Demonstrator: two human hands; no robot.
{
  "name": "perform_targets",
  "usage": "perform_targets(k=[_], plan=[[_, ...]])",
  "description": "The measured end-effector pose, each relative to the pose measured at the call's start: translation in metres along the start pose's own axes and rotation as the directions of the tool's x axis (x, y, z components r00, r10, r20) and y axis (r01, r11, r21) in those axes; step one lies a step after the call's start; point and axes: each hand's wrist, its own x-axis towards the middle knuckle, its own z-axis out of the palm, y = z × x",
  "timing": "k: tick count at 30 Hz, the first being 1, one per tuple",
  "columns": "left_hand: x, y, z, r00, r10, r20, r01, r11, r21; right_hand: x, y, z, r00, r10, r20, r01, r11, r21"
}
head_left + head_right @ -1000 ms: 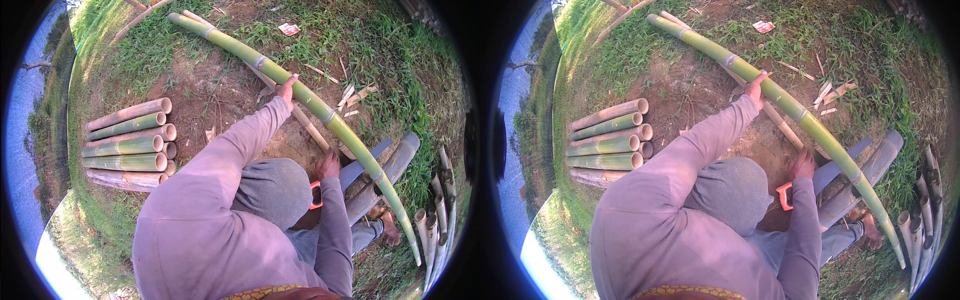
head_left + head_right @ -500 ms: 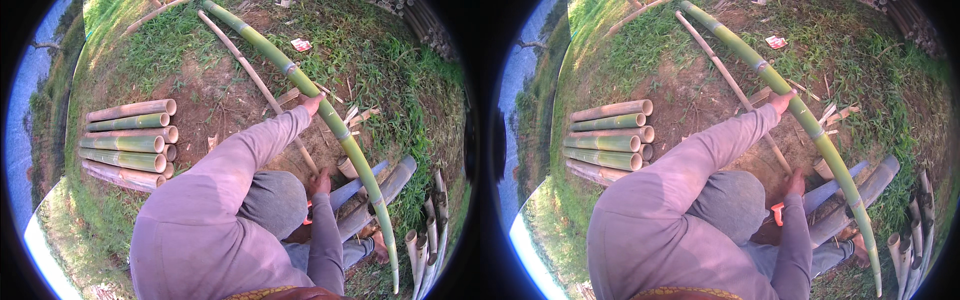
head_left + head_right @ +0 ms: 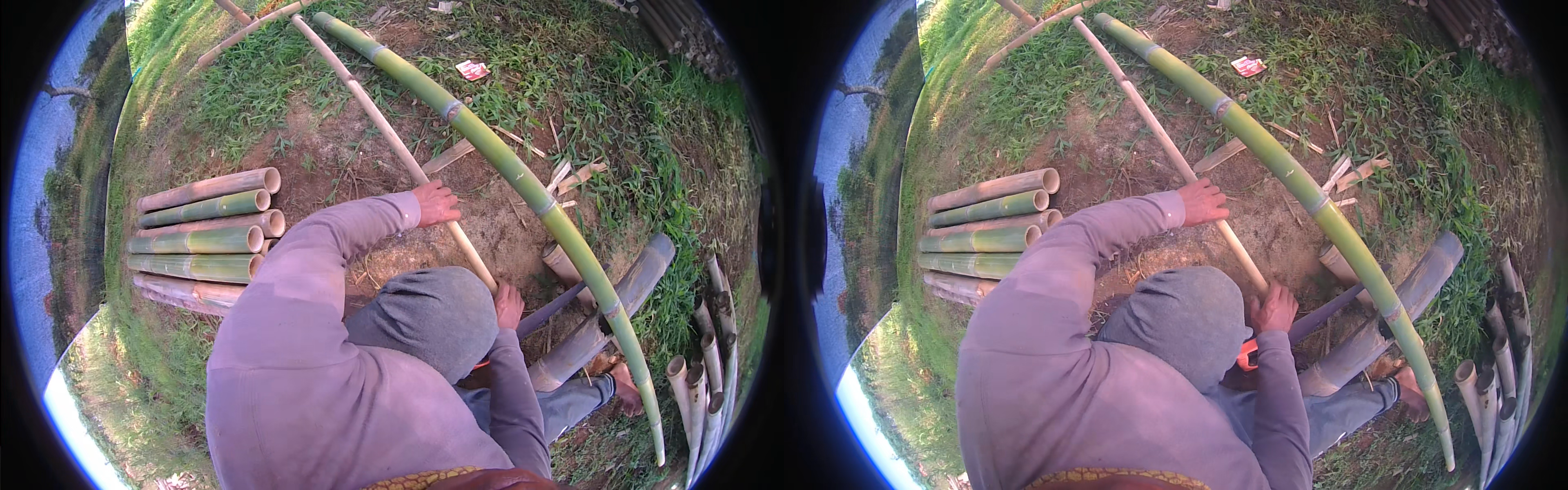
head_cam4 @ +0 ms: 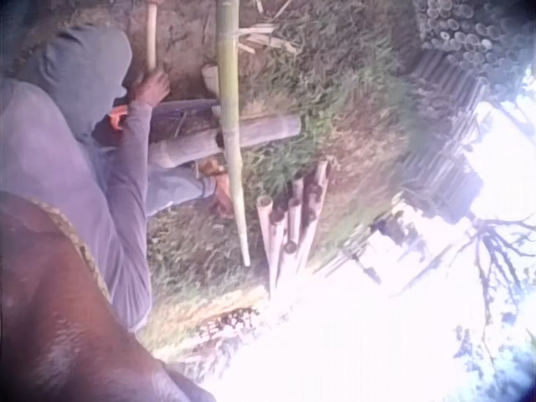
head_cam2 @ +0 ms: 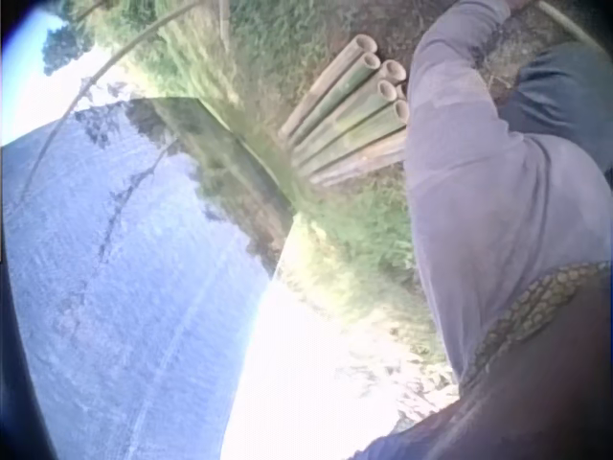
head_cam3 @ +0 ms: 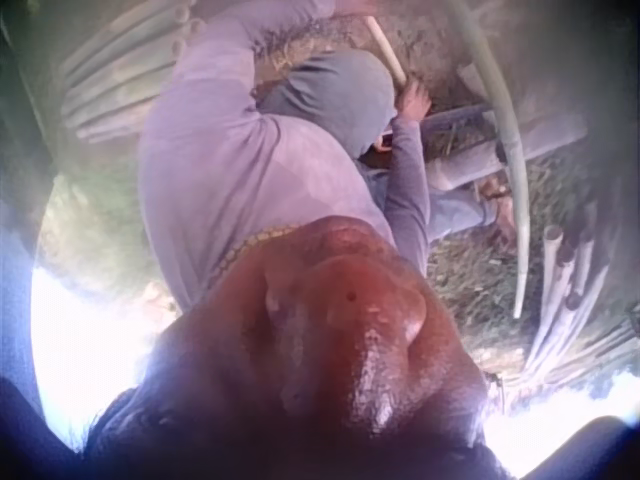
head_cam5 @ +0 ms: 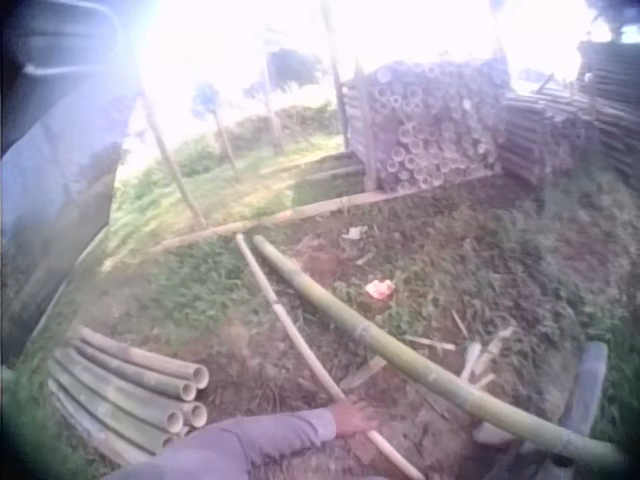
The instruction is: The person sits on the ground and uses a hand saw to cut long bamboo poles into shorter sections. The person positions each pole on a support, saws through it, and places the cut pieces aside.
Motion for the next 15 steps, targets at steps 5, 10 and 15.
perform_targets(k=[5,10,15], plan=[[-0.019,-0.053,-0.031,1.000,0.015,0.026,-0.018,0.992,0.124,-0.005,0.009,-0.012,0.992,-0.100,-0.082,0.091,0.990,-0.103],[-0.023,-0.065,-0.055,0.995,-0.074,-0.064,0.081,0.990,0.117,0.005,-0.024,-0.051,0.983,-0.131,-0.131,0.124,0.991,-0.055],[0.003,-0.040,-0.089,0.976,-0.068,-0.207,0.076,0.996,0.034,-0.012,0.000,-0.089,0.946,-0.221,-0.236,0.242,0.968,0.064]])
